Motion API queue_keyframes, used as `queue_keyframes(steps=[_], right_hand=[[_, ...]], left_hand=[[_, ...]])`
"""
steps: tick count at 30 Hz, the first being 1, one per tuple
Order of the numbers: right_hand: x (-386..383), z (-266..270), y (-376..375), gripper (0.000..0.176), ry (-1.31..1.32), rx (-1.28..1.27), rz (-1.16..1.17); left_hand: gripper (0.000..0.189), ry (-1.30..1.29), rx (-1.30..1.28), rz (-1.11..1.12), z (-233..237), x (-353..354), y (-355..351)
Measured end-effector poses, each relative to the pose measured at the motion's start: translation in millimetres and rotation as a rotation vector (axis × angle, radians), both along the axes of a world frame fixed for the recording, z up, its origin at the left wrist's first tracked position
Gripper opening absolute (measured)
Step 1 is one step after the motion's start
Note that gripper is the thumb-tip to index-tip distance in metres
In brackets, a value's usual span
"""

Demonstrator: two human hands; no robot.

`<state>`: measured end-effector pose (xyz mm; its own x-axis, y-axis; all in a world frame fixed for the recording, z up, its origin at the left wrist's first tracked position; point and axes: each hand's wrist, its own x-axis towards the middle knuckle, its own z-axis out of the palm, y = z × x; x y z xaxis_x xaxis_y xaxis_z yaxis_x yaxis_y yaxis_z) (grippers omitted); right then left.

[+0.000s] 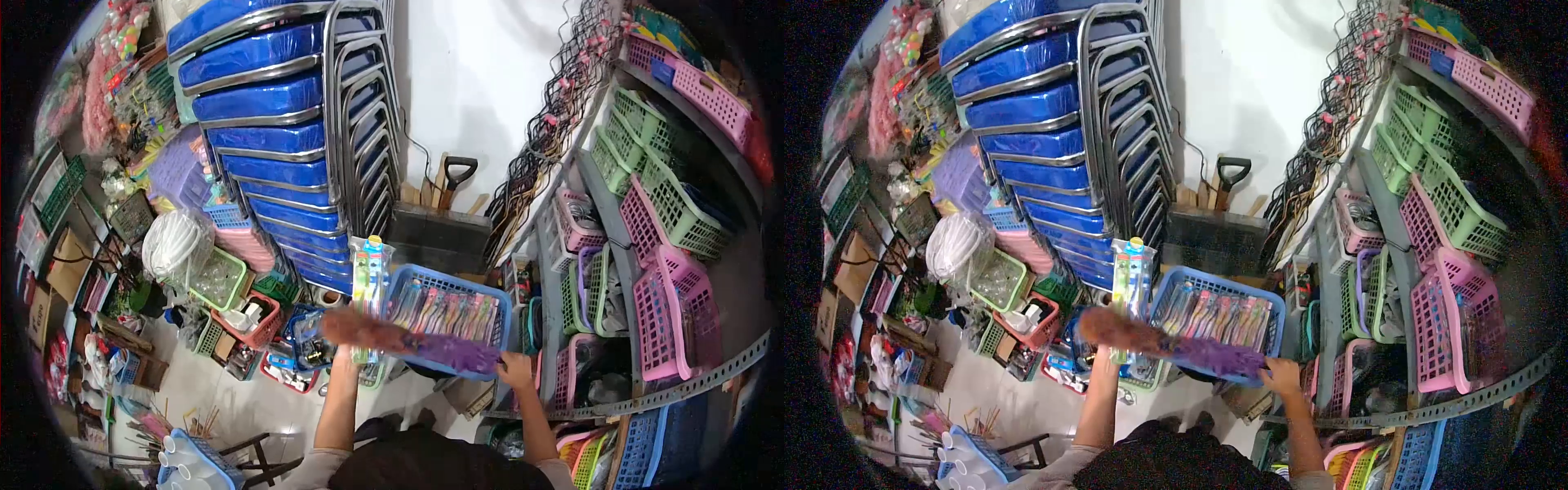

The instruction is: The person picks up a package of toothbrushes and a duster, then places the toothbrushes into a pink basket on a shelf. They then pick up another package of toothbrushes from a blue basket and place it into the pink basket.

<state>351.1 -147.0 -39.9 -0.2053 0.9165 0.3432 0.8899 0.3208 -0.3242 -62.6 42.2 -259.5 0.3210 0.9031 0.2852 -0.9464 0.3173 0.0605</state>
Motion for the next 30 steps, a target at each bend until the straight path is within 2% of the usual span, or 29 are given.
queue_keyframes(steps=[1, 2, 3, 4, 5, 6, 8, 9, 11, 15, 18, 20, 22, 23, 24, 26, 27, 30], right_hand=[[-1, -10, 3, 0.028, 0.021, -0.065, -0.066], [-3, -17, 4, 0.027, 0.041, -0.130, -0.133], [-10, -20, 8, 0.027, 0.042, -0.140, -0.133], [-23, -19, 14, 0.024, 0.146, -0.257, -0.243], [-34, -22, 17, 0.021, 0.250, -0.376, -0.355], [-40, -38, 20, 0.021, 0.252, -0.389, -0.357], [-50, -81, 32, 0.018, 0.243, -0.244, -0.361], [-57, -91, 34, 0.018, 0.244, -0.255, -0.366], [-76, -103, 40, 0.021, 0.218, -0.292, -0.526], [-101, -124, 33, 0.026, 0.113, -0.277, -0.655], [-98, -123, 33, 0.029, 0.083, -0.395, -0.603], [-96, -131, 31, 0.031, 0.070, -0.387, -0.618], [-93, -130, 32, 0.034, 0.035, -0.331, -0.537], [-94, -123, 33, 0.038, 0.077, -0.514, -0.602], [-94, -124, 32, 0.038, 0.078, -0.504, -0.615], [-95, -128, 26, 0.035, 0.021, -0.238, -0.664], [-93, -130, 24, 0.047, 0.093, -0.320, -0.729], [-89, -102, 12, 0.050, 0.187, -0.229, -0.778]], left_hand=[[0.039, 0.002, -0.011, 0.001, 112, 17, 1], [0.039, 0.520, -0.343, 0.077, 202, 31, -71], [0.040, 0.445, -0.320, -0.043, 220, 35, -75], [0.040, 0.579, -0.467, 0.017, 251, 49, -85], [0.041, 0.581, -0.462, -0.032, 240, 50, -85], [0.041, 0.582, -0.457, -0.082, 227, 50, -84], [0.042, 0.605, -0.457, -0.103, 218, 49, -86], [0.043, 0.644, -0.455, -0.103, 219, 50, -87], [0.043, 0.690, -0.448, -0.105, 229, 52, -90], [0.042, 0.628, -0.489, -0.086, 235, 53, -90], [0.043, 0.613, -0.440, -0.149, 215, 50, -86], [0.043, 0.616, -0.482, -0.171, 214, 55, -85], [0.043, 0.665, -0.442, -0.149, 217, 62, -83], [0.042, 0.639, -0.486, -0.149, 221, 67, -80], [0.042, 0.638, -0.473, -0.160, 224, 72, -78], [0.043, 0.645, -0.455, -0.225, 236, 83, -78], [0.043, 0.639, -0.391, -0.257, 232, 87, -74], [0.045, 0.703, -0.339, -0.326, 227, 110, -67]])
